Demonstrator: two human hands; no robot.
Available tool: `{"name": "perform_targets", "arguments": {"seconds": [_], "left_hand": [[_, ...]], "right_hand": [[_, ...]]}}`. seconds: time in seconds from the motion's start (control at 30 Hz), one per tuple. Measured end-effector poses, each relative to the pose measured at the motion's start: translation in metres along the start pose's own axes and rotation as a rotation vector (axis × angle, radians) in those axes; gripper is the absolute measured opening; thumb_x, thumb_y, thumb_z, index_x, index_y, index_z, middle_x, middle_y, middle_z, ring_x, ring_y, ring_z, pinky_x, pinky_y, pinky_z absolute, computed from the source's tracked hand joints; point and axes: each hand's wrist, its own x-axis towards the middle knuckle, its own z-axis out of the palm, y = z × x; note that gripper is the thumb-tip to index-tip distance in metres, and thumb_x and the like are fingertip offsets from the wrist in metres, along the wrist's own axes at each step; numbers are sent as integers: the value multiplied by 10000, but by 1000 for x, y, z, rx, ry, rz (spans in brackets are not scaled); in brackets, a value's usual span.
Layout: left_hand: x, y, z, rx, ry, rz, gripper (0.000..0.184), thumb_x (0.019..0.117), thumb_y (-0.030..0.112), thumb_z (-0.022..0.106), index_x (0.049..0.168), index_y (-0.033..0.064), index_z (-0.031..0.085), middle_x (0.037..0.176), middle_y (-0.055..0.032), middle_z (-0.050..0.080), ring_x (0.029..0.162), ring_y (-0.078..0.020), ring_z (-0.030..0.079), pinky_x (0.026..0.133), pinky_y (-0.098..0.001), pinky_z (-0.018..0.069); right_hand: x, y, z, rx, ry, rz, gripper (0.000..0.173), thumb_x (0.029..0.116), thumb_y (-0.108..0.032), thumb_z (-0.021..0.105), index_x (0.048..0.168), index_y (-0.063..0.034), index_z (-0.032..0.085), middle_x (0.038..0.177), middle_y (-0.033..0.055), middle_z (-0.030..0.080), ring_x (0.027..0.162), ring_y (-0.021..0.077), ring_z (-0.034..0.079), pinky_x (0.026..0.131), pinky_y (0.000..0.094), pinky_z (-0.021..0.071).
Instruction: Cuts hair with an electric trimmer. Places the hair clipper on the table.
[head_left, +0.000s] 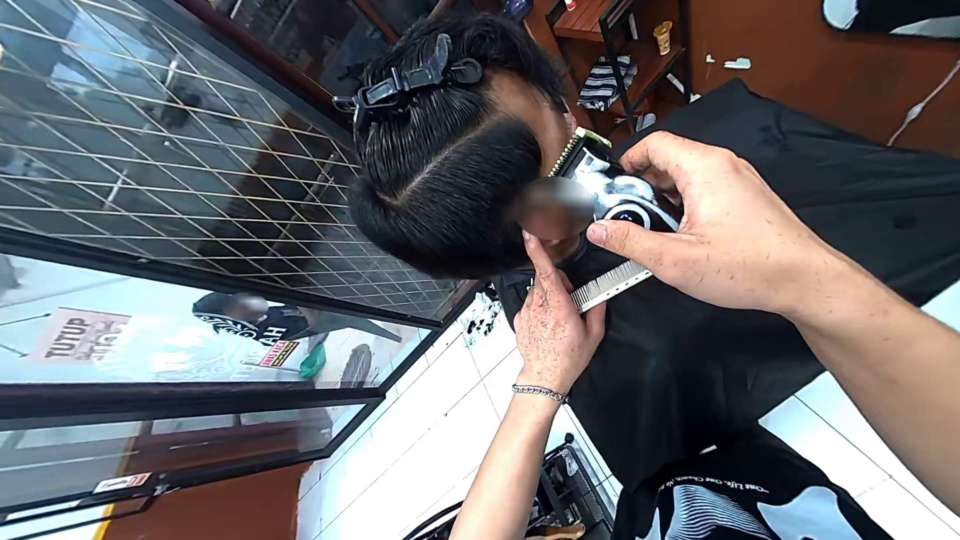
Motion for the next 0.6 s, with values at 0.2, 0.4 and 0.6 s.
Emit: {"name": "perform_targets", "arguments": {"seconds": [0.2,0.4,0.6], "left_hand": [[0,6,3,-15,-37,-34,1064,832,274,741,1594,-102,100,1003,-170,694,754,-277,685,610,-452,556],[4,19,11,145,-228,-117,534,891,330,668,1277,-35,608,1104,-210,697,871,-376,708,610,-522,535],[13,35,12,289,-453,-229,459,911,415,693,1138,16,692,1077,-239,688,951,-413,687,645,-568,514]], "right_hand": [[1,-10,-1,4,-35,-5,408,883,-482,690,1146,-184,597,852,-100,638,754,-32,611,634,179,494],[12,-27,14,-216,-170,114,419,898,-490,709,1084,-140,570,720,-39,553,631,109,584,541,322,473],[16,-39,22,-369,-189,91,402,913,-468,690,1022,-114,532,729,-7,518,657,164,587,549,350,463]]}}
